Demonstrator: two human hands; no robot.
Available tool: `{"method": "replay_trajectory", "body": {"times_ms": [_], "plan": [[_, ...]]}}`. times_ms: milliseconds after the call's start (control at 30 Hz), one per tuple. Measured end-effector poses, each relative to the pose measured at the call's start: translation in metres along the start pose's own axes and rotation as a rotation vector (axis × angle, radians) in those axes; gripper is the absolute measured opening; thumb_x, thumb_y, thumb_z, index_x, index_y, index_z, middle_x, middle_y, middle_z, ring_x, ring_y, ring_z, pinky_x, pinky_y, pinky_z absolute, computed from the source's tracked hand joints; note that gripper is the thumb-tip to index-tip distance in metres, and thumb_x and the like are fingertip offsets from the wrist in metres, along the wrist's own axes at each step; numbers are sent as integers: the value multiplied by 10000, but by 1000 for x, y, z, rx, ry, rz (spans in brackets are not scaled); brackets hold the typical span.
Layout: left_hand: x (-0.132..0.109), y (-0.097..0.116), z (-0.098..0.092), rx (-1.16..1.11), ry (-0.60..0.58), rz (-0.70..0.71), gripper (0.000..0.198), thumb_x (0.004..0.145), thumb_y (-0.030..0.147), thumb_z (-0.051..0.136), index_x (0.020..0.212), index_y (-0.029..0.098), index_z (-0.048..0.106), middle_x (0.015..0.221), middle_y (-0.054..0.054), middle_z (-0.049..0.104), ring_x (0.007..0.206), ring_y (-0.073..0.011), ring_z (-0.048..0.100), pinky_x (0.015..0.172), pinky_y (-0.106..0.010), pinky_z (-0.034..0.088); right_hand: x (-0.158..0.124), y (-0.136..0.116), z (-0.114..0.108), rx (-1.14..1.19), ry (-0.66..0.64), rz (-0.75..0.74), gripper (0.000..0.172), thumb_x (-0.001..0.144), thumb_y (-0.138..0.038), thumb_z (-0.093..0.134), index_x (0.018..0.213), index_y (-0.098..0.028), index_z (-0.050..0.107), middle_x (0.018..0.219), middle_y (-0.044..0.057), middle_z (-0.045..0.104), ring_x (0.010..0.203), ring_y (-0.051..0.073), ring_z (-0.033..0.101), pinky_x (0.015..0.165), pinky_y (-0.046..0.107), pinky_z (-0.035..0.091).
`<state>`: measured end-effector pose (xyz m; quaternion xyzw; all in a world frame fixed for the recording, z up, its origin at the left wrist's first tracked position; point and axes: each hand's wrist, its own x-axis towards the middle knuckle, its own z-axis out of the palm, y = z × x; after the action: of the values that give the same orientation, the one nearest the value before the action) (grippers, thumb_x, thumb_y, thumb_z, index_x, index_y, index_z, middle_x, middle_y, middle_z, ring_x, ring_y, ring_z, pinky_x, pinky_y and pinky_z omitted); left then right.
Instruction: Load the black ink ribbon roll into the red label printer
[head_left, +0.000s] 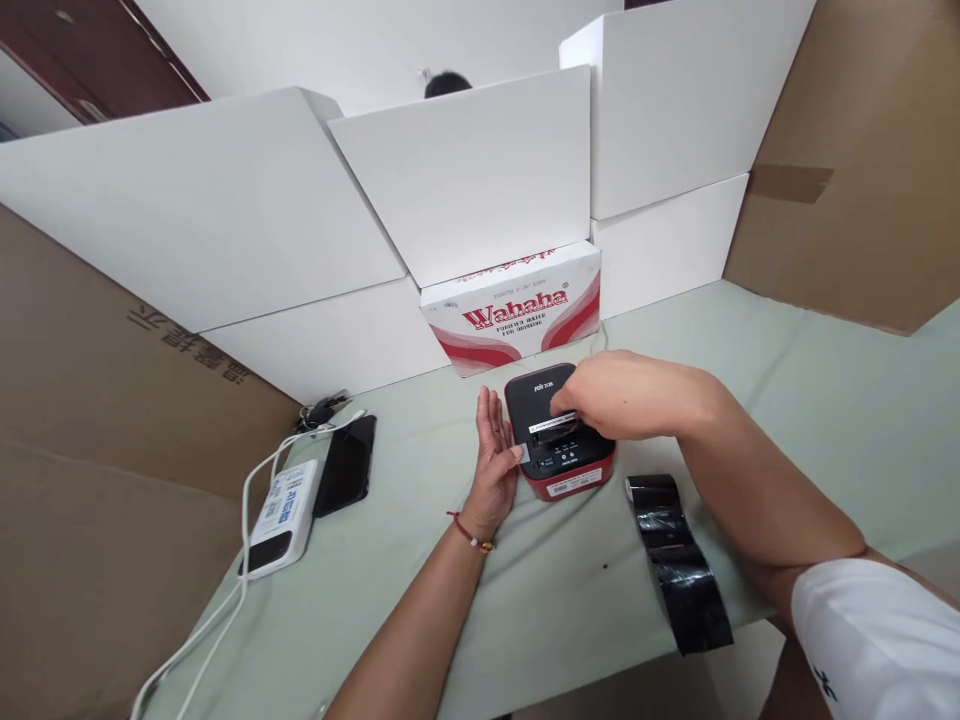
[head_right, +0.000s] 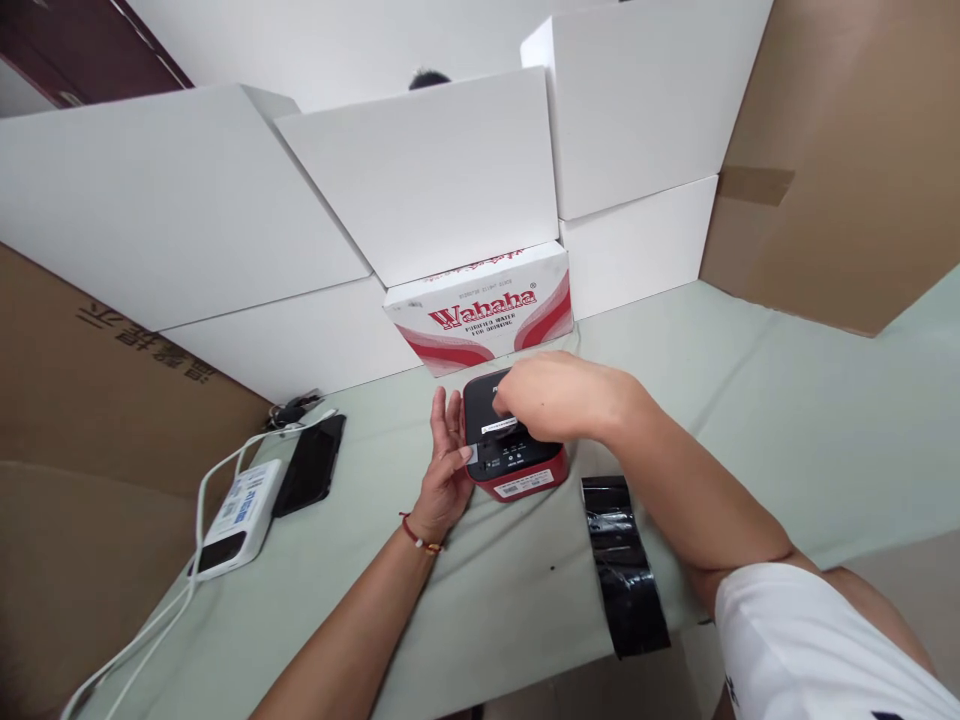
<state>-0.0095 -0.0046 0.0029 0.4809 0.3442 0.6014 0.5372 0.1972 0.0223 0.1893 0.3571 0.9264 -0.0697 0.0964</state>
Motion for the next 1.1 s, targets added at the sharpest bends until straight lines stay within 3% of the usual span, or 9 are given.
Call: {"method": "replay_trajectory", "body": {"times_ms": [100,200,333,433,533,667,833,967,1100], "plan": [[0,2,0,-36,-23,-61,1007,786,325,729,1610,507,179,1741,75,174,1634,-243,95,1330,-450,150,-8,0,0,84,-25,-157,300,783,-16,516,884,-191,738,699,15,660,574,133,450,571,296,270],[1,2,1,-40,-44,-61,1058,766,339,764,1610,516,151,1746,64,150,1633,-250,105,1320,-449,188,-11,-1,0,94,-76,-201,293,754,-1,524,844,-179,739,659,11,631,547,126,397,560,303,260],[3,-2,-1,0,-38,-42,1058,744,375,804,1596,509,192,1746,44,133,1639,-247,47,1310,-445,213,-6,-3,2,70,-94,-194,322,783,-10,518,901,-184,762,729,36,696,587,148,485,570,301,293],[4,-6,-4,19,-39,-28,970,771,395,782,1583,480,258,1736,29,172,1635,-252,84,1313,-447,210,12,-8,7,55,-46,-106,314,825,-41,530,972,-173,774,866,85,764,686,187,615,607,297,354],[4,-11,-6,-2,-58,-11,902,798,366,741,1577,457,294,1726,23,211,1621,-257,156,1317,-460,198,37,-10,17,32,60,95,324,869,-84,532,1065,-161,778,1029,151,788,883,260,715,707,311,449],[4,-12,-5,2,-73,23,863,823,327,708,1581,425,309,1704,9,276,1605,-252,207,1323,-458,176,62,-4,29,4,-2,255,354,901,-115,549,1175,-161,768,1168,191,769,1100,314,716,839,350,515],[5,-11,-5,-6,-130,42,778,849,348,687,1561,374,373,1671,-13,349,1566,-270,294,1309,-454,223,71,5,35,-1,-99,246,331,892,-220,672,1208,-173,759,1211,175,760,1116,320,716,818,339,528],[5,-10,-5,-11,-129,26,736,847,307,666,1537,343,414,1633,-23,405,1543,-275,332,1297,-455,249,73,-1,35,-23,-143,250,317,854,-151,690,1158,-102,764,1156,217,761,1100,348,715,801,359,522],[4,-7,-3,-15,-123,19,731,844,316,666,1533,331,420,1631,-27,409,1522,-280,359,1283,-450,273,48,3,21,0,-61,190,304,867,-181,654,1152,-144,755,1102,167,770,1005,318,723,736,335,490]]}}
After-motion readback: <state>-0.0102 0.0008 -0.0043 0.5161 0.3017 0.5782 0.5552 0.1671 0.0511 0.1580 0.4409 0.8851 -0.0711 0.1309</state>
